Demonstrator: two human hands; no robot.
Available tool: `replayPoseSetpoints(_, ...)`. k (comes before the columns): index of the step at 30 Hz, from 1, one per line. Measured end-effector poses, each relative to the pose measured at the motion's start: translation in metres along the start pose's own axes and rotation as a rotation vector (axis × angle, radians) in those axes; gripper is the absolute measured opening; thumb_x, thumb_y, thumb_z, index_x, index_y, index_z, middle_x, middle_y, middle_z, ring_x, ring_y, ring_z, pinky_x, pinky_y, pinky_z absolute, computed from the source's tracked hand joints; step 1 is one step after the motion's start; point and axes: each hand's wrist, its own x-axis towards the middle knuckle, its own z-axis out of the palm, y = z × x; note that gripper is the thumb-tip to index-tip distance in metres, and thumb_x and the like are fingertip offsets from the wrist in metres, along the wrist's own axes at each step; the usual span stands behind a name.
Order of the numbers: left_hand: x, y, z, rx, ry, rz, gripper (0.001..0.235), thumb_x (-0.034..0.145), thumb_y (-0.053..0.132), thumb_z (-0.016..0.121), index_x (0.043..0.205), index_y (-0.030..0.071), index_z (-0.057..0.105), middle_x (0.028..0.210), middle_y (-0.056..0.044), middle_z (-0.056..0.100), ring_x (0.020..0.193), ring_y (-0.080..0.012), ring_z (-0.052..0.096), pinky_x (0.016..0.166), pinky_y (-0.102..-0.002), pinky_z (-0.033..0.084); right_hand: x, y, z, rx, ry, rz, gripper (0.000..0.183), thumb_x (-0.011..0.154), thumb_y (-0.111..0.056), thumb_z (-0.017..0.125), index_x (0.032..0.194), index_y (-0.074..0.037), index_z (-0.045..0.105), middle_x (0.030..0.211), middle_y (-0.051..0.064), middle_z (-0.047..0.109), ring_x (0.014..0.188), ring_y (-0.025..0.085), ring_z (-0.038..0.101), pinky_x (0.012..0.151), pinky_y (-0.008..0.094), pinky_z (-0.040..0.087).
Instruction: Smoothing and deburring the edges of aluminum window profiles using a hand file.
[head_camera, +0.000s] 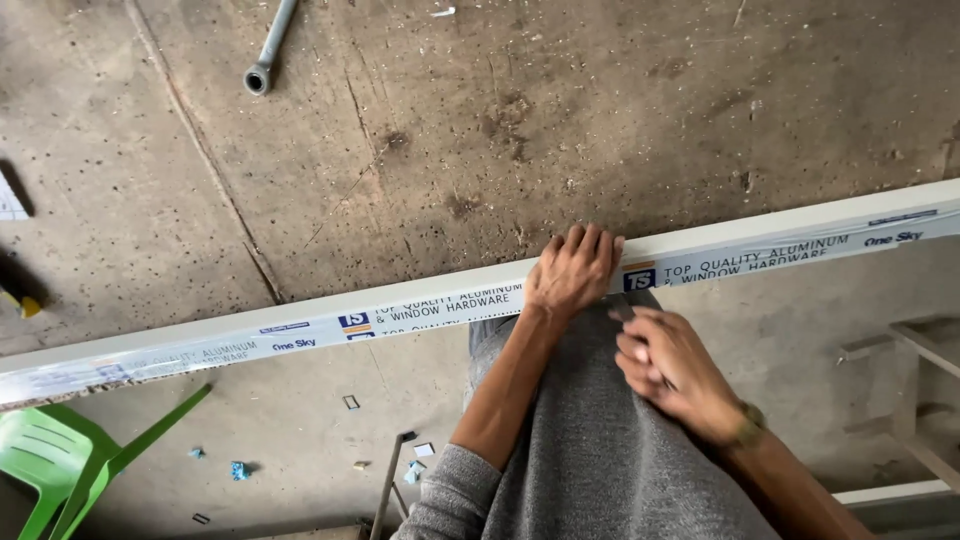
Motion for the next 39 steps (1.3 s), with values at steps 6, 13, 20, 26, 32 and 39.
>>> replayPoseSetpoints(6,0.004,-0.001,-0.006,0.018,0.047,0.021,0.026,0.1,0.023,0.053,0.076,0.015,0.06,0.072,-0.003,0.05,0.068,-0.0233,0.061,0.055,-0.032,0.053,0.035,0.022,-0.021,0.008,-0.002,-0.007,0.056,0.093,-0.006,0.048,0.143,0.017,0.036,0.062,-0.004,0.029,0.038,0.008,0.031,0.027,0.023,0.022)
replayPoseSetpoints(13,0.009,-0.001,-0.01,-0.013,0.038,0.039,0.028,0.102,0.022,0.052,0.077,0.012,0.061,0.072,-0.004,0.05,0.067,-0.0239,0.061,0.056,-0.033,0.053,0.0,-0.009,-0.015,0.041,0.034,-0.034,0.053,0.093,-0.004,0.045,0.141,0.017,0.036,0.06,-0.003,0.026,0.036,0.011,0.026,0.027,0.024,0.018)
replayPoseSetpoints(20,0.009,-0.003,-0.003,-0.001,0.007,0.038,0.029,0.103,0.023,0.05,0.078,0.013,0.062,0.073,-0.004,0.051,0.069,-0.0239,0.062,0.057,-0.032,0.053,-0.002,-0.009,-0.016,0.04,0.012,0.004,0.042,0.094,-0.006,0.048,0.131,0.013,0.049,0.057,-0.002,0.026,0.036,0.01,0.027,0.025,0.026,0.019)
replayPoseSetpoints(26,0.0,0.001,0.001,-0.003,-0.01,0.018,0.026,0.101,0.023,0.05,0.079,0.015,0.062,0.073,-0.002,0.051,0.07,-0.0226,0.063,0.057,-0.032,0.053,-0.003,-0.004,-0.01,-0.014,-0.021,-0.002,0.042,0.095,-0.006,0.048,0.131,0.015,0.048,0.056,-0.003,0.029,0.035,0.009,0.029,0.026,0.025,0.02)
replayPoseSetpoints(32,-0.01,-0.005,0.006,-0.156,-0.248,-0.036,0.03,0.109,0.029,0.047,0.091,0.01,0.063,0.09,-0.007,0.065,0.074,-0.0237,0.06,0.059,-0.043,0.056,-0.003,-0.004,-0.003,0.043,-0.086,0.034,0.006,0.102,-0.005,0.043,0.107,-0.006,0.046,0.056,-0.001,0.031,0.039,0.009,0.025,0.033,0.027,0.013)
replayPoseSetpoints(39,-0.008,0.0,0.005,-0.145,-0.173,-0.06,0.029,0.107,0.026,0.053,0.084,0.01,0.062,0.084,-0.007,0.063,0.072,-0.0271,0.06,0.056,-0.045,0.052,0.004,-0.011,0.007,0.044,-0.027,0.017,0.03,0.097,0.001,0.046,0.075,-0.012,0.031,0.056,0.002,0.032,0.039,0.011,0.027,0.034,0.029,0.011)
